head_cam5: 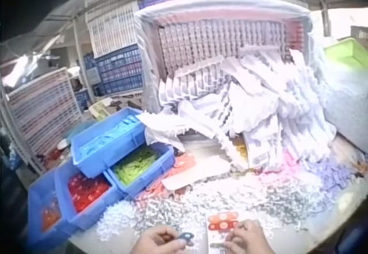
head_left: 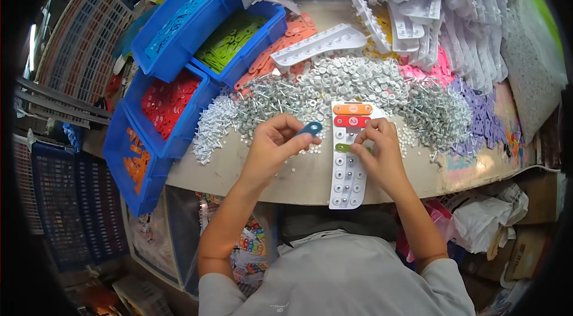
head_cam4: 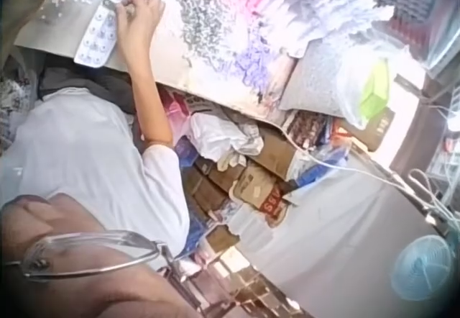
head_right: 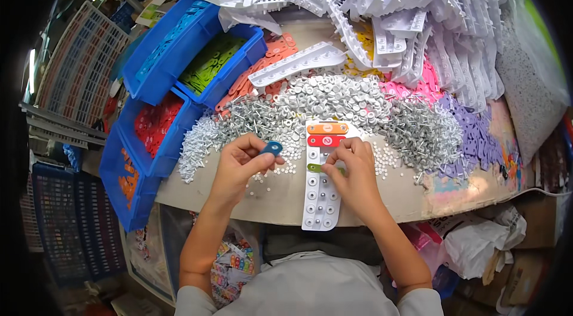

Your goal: Assembling toy xylophones by inserting colored plastic keys into the frames.

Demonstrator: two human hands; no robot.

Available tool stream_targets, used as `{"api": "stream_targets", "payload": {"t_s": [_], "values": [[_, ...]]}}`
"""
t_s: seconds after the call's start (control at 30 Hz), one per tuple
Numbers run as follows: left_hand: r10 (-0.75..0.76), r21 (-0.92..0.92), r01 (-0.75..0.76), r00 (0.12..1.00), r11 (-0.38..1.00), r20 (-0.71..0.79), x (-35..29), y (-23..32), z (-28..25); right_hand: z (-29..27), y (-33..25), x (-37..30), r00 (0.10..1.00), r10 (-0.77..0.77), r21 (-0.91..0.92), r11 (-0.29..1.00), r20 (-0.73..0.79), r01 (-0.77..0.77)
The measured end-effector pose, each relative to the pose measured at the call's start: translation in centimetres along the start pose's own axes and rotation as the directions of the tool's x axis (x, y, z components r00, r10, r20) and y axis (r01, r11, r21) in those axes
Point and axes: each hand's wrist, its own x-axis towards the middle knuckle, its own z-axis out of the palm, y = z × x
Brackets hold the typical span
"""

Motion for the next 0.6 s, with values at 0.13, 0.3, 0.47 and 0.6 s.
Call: {"api": "stream_targets", "payload": {"t_s": [0.13, 0.3, 0.47, 0.6], "values": [[0.126, 0.307, -0.121, 0.992, 0.944, 0.002, 1.6, -1.5, 0.6, 0.7, 0.5, 0.1, 0.998, -0.046, -0.12, 0.992, -0.053, 0.04], [0.186, 0.567, -0.221, 0.975, 0.793, 0.119, 3.8, -2.6, 1.9, 1.1, 1.1, 0.0, 0.989, -0.09, -0.199, 0.978, -0.114, 0.065], [0.204, 0.687, -0.276, 0.961, 0.672, 0.186, 5.2, -3.1, 3.4, 1.3, 1.5, -0.6, 0.982, -0.077, -0.222, 0.974, -0.172, 0.038], [0.308, 0.767, -0.361, 0.925, 0.53, 0.223, 6.3, -5.1, 4.2, 1.7, 1.8, -1.1, 0.945, -0.122, -0.26, 0.965, -0.304, 0.041]]}}
